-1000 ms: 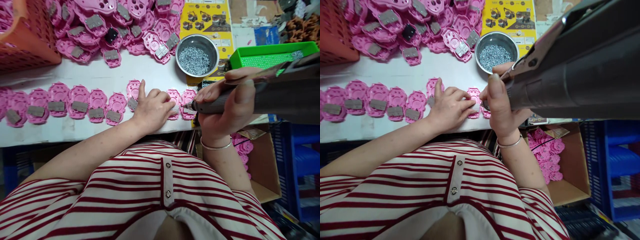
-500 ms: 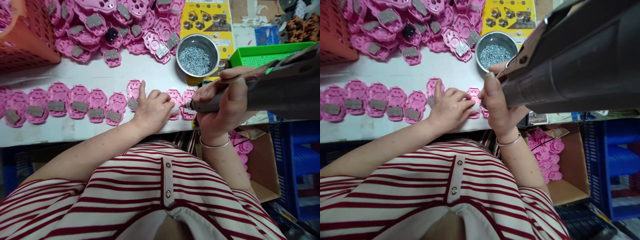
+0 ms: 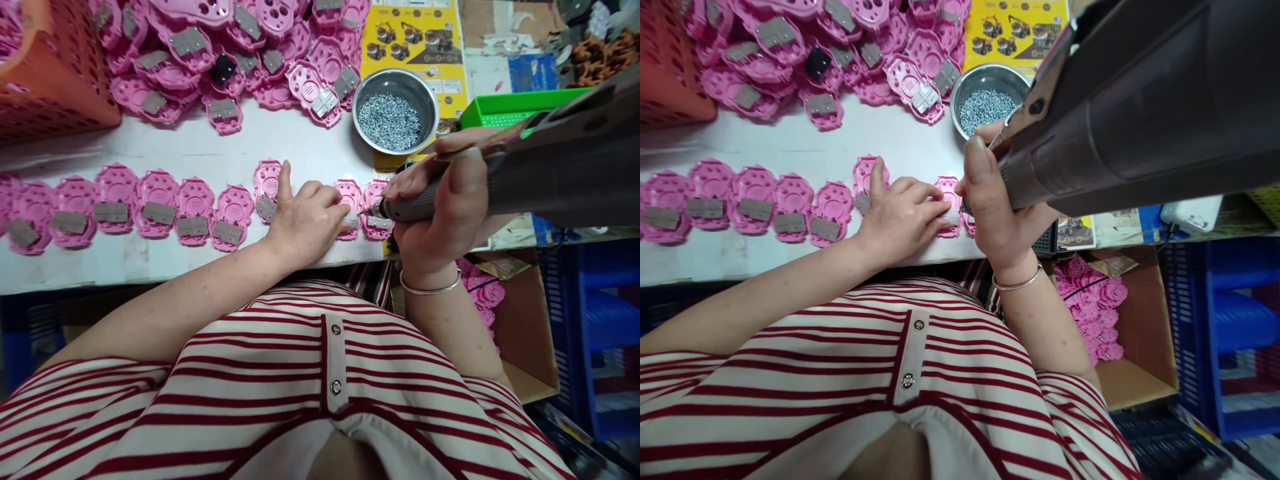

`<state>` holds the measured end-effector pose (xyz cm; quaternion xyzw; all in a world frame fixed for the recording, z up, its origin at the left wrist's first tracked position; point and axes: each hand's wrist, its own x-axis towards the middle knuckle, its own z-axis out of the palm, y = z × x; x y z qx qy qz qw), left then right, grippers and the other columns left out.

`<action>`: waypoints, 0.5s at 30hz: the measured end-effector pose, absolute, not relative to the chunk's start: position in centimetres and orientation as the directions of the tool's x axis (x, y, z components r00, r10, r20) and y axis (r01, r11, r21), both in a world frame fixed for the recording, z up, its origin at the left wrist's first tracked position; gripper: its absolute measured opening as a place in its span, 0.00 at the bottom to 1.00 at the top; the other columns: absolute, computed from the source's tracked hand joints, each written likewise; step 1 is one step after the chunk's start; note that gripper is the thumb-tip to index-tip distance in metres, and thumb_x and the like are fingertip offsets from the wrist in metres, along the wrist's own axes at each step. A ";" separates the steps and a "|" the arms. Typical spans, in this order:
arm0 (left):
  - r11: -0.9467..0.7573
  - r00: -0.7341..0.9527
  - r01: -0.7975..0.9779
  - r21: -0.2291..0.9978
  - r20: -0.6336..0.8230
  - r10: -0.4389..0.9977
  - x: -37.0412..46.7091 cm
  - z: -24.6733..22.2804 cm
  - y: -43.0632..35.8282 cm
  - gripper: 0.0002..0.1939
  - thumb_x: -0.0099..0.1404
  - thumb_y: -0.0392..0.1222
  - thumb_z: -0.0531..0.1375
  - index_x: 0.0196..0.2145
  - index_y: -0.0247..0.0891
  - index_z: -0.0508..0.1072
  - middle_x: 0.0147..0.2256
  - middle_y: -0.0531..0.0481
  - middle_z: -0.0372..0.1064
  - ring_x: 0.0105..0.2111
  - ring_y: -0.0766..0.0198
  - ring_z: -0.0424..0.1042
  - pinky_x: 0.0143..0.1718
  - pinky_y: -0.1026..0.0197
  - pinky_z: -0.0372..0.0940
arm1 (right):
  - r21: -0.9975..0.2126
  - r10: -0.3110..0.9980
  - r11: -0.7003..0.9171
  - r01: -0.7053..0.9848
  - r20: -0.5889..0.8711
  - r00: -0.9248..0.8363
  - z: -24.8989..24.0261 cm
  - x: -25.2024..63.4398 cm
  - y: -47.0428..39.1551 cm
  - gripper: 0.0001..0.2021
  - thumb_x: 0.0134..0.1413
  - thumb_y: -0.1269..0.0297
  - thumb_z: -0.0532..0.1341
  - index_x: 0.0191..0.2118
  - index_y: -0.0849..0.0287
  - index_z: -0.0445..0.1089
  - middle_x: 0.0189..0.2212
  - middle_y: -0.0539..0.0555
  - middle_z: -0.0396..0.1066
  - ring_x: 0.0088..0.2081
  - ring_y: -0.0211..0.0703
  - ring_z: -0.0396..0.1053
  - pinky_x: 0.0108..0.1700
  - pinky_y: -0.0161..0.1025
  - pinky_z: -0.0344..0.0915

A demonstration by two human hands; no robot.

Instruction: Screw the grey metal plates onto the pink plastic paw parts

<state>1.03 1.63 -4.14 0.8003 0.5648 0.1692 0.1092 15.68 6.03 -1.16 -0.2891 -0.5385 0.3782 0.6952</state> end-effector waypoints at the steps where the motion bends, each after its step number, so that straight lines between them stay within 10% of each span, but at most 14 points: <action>1: -0.338 0.304 0.866 0.368 0.149 0.941 1.0 -4.2 1.6 0.09 0.71 0.43 0.61 0.44 0.49 0.83 0.47 0.47 0.77 0.52 0.47 0.71 0.68 0.18 0.42 | -0.812 0.839 0.543 -0.213 0.528 0.129 -1.1 15.7 6.0 0.15 0.55 0.47 0.68 0.37 0.53 0.74 0.18 0.40 0.58 0.17 0.29 0.61 0.22 0.33 0.62; 15: -0.351 0.303 0.870 0.346 0.188 0.934 0.9 -4.5 1.7 0.09 0.71 0.45 0.61 0.43 0.50 0.83 0.46 0.49 0.77 0.49 0.50 0.72 0.67 0.20 0.45 | -0.812 0.813 0.573 -0.107 0.549 0.193 -1.5 15.1 6.2 0.17 0.53 0.41 0.67 0.38 0.48 0.76 0.17 0.40 0.56 0.16 0.31 0.59 0.22 0.35 0.65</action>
